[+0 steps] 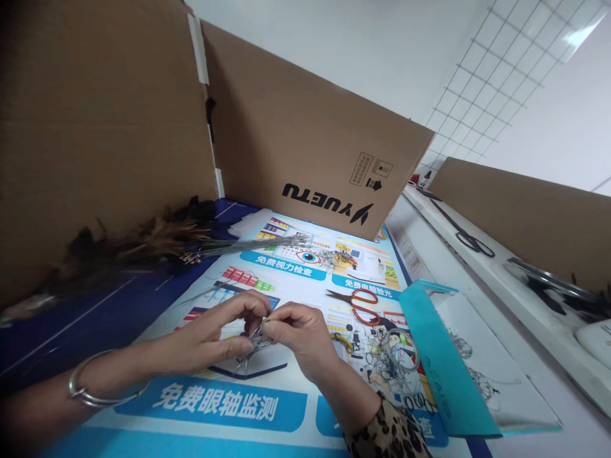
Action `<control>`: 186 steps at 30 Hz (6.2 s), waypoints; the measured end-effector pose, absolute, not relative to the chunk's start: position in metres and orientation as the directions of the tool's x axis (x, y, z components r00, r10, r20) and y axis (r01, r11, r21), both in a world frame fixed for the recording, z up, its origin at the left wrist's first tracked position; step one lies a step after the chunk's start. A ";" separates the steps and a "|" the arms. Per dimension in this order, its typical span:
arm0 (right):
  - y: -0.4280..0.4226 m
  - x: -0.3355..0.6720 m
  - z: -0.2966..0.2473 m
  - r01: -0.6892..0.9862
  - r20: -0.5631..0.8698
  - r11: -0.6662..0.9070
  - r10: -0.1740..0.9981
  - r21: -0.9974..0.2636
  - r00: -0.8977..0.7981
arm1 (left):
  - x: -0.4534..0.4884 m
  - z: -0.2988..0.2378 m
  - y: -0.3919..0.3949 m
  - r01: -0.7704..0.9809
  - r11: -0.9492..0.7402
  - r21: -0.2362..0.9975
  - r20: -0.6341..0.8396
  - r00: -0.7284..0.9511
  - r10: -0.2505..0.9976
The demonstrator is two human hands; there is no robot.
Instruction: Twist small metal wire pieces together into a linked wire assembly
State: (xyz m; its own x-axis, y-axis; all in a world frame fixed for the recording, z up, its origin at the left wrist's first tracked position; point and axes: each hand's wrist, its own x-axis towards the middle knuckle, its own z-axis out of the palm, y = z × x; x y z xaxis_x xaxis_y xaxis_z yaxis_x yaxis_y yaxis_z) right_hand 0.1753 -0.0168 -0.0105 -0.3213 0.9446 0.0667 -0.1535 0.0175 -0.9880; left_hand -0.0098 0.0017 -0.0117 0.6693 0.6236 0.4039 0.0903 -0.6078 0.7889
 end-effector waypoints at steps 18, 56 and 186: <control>-0.014 0.186 0.004 -0.173 0.095 0.070 0.985 -0.982 -0.141 | -0.010 -0.027 0.013 0.312 -0.684 0.659 0.393 0.633 0.667; -0.047 0.159 -0.008 0.557 0.347 0.464 0.886 -0.689 -0.308 | 0.002 -0.044 0.001 0.388 -0.457 0.800 0.254 0.471 0.845; -0.022 0.171 -0.085 0.732 0.558 0.679 0.586 0.057 -0.587 | 0.002 -0.079 0.028 0.310 -0.113 0.944 -0.083 0.554 0.829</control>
State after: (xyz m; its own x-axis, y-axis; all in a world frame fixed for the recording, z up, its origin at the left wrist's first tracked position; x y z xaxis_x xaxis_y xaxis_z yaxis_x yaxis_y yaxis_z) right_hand 0.1707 -0.0217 -0.0847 -0.5873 0.5864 0.5579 0.7321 0.6788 0.0572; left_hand 0.0017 0.0276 -0.0787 0.5537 0.8286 -0.0828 0.3096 -0.1126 0.9442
